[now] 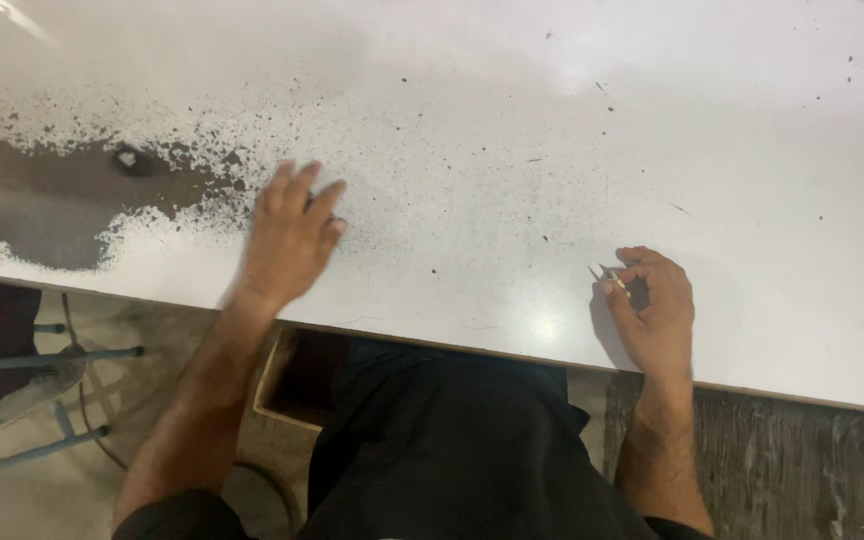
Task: The person sits at a white workbench assembling small black plastic motor housings. They pick up a housing, insert internal parts by hand, use a small hand tool to tighten or press components, and place finished units aside one at a time across the table.
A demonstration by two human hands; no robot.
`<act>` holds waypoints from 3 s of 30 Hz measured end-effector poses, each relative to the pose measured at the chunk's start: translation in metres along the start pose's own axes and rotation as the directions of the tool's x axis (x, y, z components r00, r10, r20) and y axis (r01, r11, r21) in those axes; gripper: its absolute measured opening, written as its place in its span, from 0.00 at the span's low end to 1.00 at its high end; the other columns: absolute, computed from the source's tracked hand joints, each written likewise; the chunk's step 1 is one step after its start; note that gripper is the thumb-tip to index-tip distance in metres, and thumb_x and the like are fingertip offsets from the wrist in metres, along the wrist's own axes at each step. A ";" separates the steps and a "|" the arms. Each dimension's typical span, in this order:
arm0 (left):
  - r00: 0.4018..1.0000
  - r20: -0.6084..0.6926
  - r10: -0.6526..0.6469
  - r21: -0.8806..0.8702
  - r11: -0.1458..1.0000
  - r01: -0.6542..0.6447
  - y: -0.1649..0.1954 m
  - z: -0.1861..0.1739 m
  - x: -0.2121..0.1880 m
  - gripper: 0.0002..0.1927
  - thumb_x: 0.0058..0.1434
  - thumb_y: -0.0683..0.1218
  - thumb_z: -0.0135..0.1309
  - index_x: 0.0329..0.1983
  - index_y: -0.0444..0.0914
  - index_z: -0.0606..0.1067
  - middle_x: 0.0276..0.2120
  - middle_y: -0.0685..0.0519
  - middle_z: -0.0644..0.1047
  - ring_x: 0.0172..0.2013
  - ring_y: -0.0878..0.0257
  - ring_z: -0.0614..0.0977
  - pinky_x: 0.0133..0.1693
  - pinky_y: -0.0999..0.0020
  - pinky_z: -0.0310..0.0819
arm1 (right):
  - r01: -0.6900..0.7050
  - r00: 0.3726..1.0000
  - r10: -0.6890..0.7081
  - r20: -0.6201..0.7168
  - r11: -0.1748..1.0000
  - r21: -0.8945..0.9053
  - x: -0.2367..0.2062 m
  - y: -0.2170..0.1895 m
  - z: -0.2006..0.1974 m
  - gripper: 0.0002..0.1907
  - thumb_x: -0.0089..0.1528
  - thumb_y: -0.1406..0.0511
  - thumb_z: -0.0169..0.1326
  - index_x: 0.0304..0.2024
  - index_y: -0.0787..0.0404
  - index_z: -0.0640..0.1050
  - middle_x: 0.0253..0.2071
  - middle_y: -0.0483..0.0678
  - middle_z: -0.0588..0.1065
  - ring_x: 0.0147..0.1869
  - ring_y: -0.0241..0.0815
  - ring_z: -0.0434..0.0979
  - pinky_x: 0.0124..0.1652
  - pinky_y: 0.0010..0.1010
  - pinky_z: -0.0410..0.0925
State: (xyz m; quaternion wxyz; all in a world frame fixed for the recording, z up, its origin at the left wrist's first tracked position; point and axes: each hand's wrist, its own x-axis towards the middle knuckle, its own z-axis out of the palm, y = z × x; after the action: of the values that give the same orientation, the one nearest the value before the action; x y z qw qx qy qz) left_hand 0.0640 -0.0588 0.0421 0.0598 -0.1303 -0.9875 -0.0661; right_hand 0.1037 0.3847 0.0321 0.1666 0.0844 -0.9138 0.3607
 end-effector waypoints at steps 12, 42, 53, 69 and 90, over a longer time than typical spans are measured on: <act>0.985 -0.139 -0.100 0.207 0.970 0.127 0.004 0.007 0.003 0.25 0.79 0.64 0.42 0.72 0.49 0.71 0.80 0.36 0.46 0.77 0.34 0.43 0.69 0.22 0.30 | 0.020 1.000 -0.020 0.007 1.000 0.009 0.002 0.015 -0.014 0.11 0.59 0.72 0.63 0.40 0.61 0.74 0.56 0.52 0.78 0.65 0.53 0.74 0.63 0.44 0.64; 0.938 -0.289 0.190 -0.124 0.964 -0.233 0.143 0.014 0.004 0.32 0.63 0.57 0.58 0.67 0.40 0.69 0.64 0.40 0.64 0.66 0.44 0.62 0.63 0.36 0.54 | -0.208 0.977 0.180 0.116 0.924 0.321 -0.037 0.006 0.003 0.11 0.62 0.69 0.58 0.45 0.63 0.71 0.38 0.48 0.78 0.41 0.34 0.79 0.40 0.27 0.72; 0.948 -0.297 -0.117 -0.370 0.929 -0.002 0.135 0.029 -0.010 0.19 0.63 0.52 0.65 0.49 0.35 0.77 0.36 0.50 0.77 0.38 0.54 0.77 0.42 0.55 0.71 | -0.209 0.978 0.168 0.127 0.856 0.473 -0.028 0.013 0.012 0.12 0.66 0.70 0.57 0.51 0.64 0.73 0.43 0.46 0.75 0.47 0.32 0.74 0.45 0.25 0.69; 0.988 -0.089 -0.125 -0.451 0.890 0.072 0.156 0.011 -0.018 0.15 0.58 0.46 0.59 0.48 0.38 0.82 0.34 0.48 0.78 0.38 0.52 0.80 0.40 0.56 0.75 | -0.098 0.995 0.098 0.022 0.908 0.407 -0.042 0.005 0.003 0.13 0.68 0.69 0.58 0.53 0.65 0.72 0.45 0.47 0.73 0.50 0.34 0.71 0.49 0.27 0.68; 0.907 0.367 0.207 -0.535 0.845 0.023 0.181 0.006 0.023 0.10 0.64 0.48 0.49 0.42 0.36 0.71 0.27 0.46 0.79 0.30 0.50 0.83 0.34 0.51 0.75 | 0.309 0.926 -0.318 0.203 0.948 0.074 -0.023 -0.063 0.035 0.25 0.54 0.63 0.66 0.53 0.65 0.78 0.51 0.53 0.75 0.54 0.54 0.71 0.54 0.45 0.61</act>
State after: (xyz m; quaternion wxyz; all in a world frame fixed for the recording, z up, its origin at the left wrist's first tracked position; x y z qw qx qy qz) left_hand 0.0897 0.1210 0.0604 -0.1838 -0.2009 -0.9135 -0.3024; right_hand 0.1339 0.3157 0.0402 0.1217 0.2709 -0.8935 0.3368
